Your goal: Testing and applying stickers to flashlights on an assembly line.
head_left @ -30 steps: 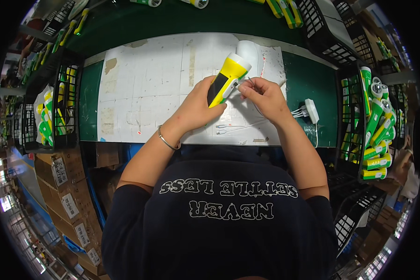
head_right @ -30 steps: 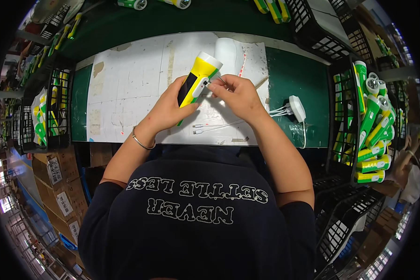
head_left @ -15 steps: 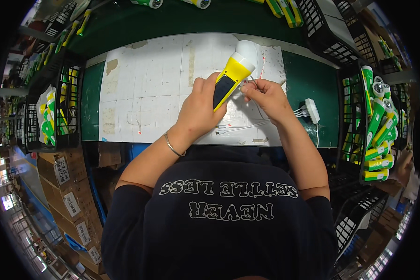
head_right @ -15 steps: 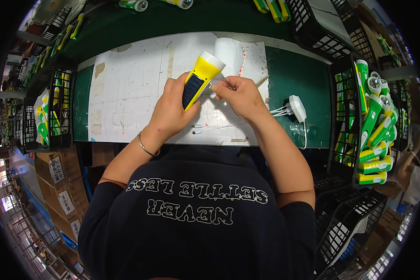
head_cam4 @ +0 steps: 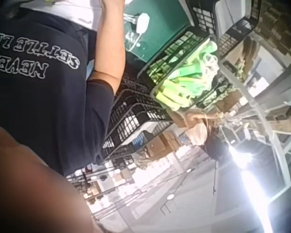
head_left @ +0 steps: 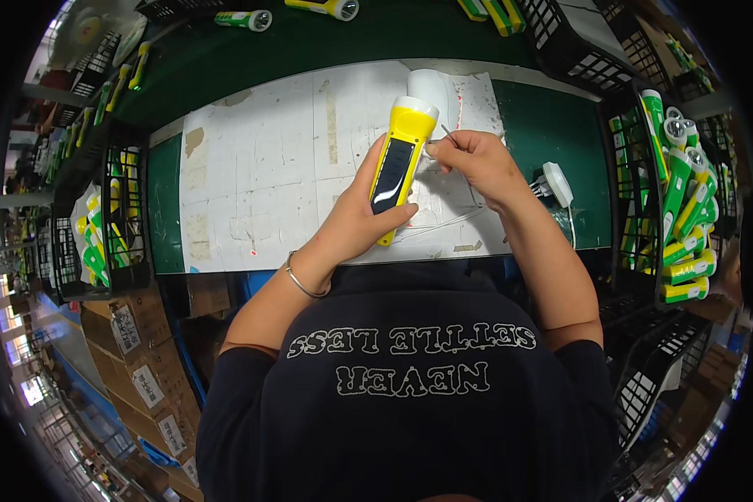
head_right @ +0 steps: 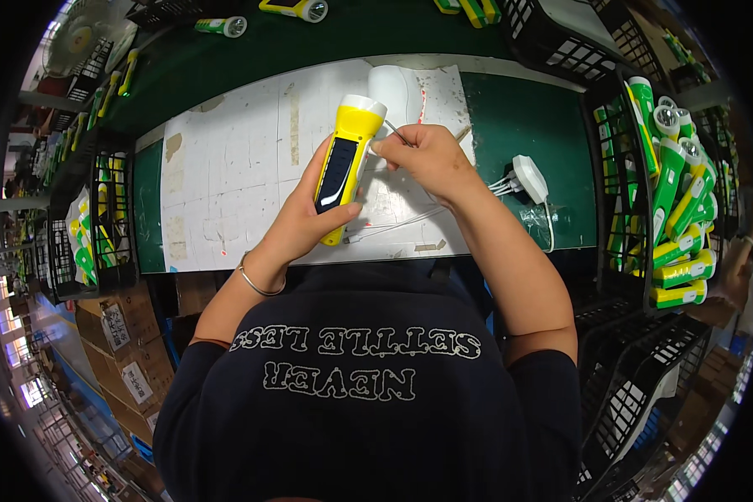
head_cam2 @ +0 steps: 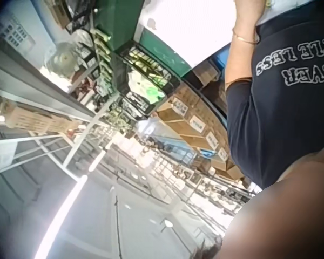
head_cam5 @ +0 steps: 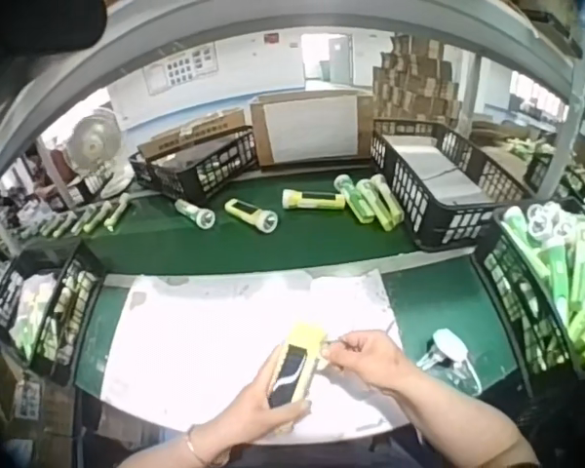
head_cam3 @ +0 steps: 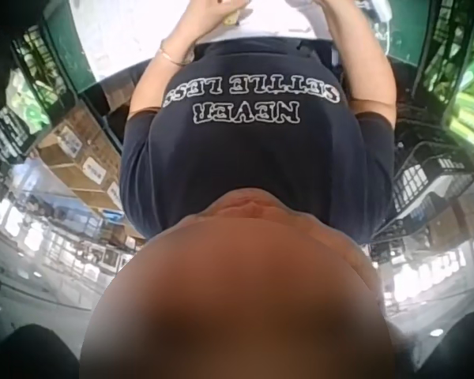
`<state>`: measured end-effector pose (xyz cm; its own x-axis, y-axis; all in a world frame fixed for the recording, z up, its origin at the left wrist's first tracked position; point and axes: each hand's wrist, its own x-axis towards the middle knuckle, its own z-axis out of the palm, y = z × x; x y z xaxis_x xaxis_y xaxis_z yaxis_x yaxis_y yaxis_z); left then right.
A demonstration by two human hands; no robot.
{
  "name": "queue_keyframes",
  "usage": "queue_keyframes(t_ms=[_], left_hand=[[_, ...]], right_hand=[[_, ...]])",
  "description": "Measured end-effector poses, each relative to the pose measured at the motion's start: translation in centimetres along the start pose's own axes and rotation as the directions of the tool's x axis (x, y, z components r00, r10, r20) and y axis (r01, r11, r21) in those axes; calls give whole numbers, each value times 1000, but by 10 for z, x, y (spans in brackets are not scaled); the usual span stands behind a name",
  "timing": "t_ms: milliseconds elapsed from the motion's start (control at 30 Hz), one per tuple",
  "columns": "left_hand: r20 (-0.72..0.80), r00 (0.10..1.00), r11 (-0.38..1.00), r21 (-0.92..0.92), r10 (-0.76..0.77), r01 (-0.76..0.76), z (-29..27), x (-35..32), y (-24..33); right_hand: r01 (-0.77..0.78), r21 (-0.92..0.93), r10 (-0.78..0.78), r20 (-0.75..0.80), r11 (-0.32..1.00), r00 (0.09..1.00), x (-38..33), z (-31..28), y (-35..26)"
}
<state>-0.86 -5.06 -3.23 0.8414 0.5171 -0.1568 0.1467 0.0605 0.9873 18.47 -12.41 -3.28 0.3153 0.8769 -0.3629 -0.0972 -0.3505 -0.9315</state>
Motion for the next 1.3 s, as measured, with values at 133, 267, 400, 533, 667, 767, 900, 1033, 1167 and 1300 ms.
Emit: queue_keyframes(t_ms=[133,267,400,533,667,767,900,1033,1167,1300], left_hand=[[-141,989,996,-73,41,-52,-8,-1,-4],[-429,897,954,-209,108,-215,-49,-1,14],[-432,869,912,-205,240,-354,-47,-23,65],[-457,840,892,-187,293,-412,-39,-43,88],[-445,835,894,-147,323,-424,-42,-53,89],[-432,834,889,-139,342,-437,-45,-55,92],[-427,838,891,-141,339,-432,-47,-53,92],[-425,841,888,-154,336,-433,-50,-53,86],[-392,868,873,-249,305,-419,-53,-51,77],[-362,902,876,-325,234,-358,-51,-50,73]], right_hand=[[87,-110,-86,8,990,996,-4,3,-7],[94,-127,-88,50,987,995,-7,-7,5],[107,-310,-59,158,945,986,-12,8,19],[263,-333,-303,-72,905,950,-7,12,16],[279,-510,-474,-303,814,827,6,-8,9],[321,-469,-491,-302,822,817,24,-32,29],[162,-262,-250,-354,952,901,31,-34,24],[-18,100,48,-298,995,953,25,-22,6],[-42,330,118,-214,943,970,29,-16,-1],[-184,474,232,-44,861,972,40,7,-11]])
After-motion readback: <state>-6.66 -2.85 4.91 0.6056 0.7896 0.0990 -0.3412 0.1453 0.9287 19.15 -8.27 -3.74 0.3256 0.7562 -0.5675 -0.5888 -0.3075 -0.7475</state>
